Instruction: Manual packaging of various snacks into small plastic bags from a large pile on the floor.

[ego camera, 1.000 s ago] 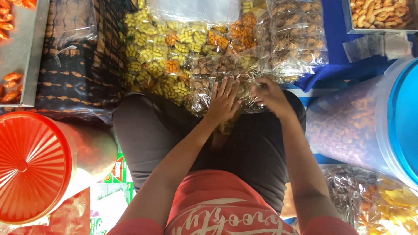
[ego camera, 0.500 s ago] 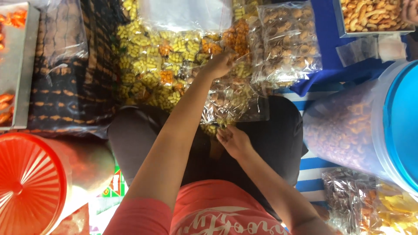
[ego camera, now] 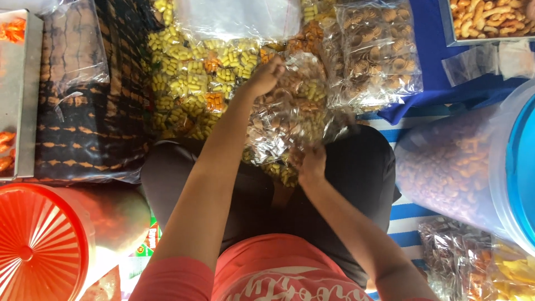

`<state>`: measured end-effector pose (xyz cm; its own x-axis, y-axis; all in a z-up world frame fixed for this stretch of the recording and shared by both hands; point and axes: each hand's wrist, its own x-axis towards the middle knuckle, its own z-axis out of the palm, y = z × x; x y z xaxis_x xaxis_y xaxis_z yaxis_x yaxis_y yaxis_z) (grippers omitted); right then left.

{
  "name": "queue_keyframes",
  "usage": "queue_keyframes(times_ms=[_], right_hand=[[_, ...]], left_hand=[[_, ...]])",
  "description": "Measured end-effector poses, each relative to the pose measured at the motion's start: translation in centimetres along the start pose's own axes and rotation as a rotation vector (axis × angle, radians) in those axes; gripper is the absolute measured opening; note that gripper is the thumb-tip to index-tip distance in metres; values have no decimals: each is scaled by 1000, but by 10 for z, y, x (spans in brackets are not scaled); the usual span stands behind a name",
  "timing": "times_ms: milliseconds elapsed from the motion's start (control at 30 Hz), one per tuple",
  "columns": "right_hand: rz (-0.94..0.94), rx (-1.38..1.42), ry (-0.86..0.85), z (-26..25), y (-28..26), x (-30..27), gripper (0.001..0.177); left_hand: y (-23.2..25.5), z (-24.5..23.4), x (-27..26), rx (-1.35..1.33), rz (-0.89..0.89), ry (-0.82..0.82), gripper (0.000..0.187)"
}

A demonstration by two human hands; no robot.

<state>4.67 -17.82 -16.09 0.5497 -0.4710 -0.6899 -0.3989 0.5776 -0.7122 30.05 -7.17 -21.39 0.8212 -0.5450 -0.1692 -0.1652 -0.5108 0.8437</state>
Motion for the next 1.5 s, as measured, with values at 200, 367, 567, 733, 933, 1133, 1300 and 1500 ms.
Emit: queue_keyframes(times_ms=[200,367,567,733,933,1133,1300,1500], right_hand=[[-123,-349,-14,32,-73,34,25],[-388,-548,-145,50,-75,91,22],[-668,-853,-70,79,-58,218,16],[-786,-960,61,105,-54,234,12],[-574,-610,-54,113,-76,207,15],[-350,-357,-263,109,-83,217,15],[-439,-346,-358,105,-82,216,16],[-477,-327,-396,100,-79,198,13]], left_hand=[[-20,-35,-33,-290,-217,253,37],[-64,-25,-77,-367,-153,609,23],[-75,-52,-76,-272,-193,665,15],[-133,-59,-40,-369,-148,632,12],[-101,-85,-54,-754,-169,586,17],[-98,-92,-39,-732,-111,516,7],[-111,-99,-47,-729,-62,439,6],[-84,-106,-61,-778,-157,303,7]])
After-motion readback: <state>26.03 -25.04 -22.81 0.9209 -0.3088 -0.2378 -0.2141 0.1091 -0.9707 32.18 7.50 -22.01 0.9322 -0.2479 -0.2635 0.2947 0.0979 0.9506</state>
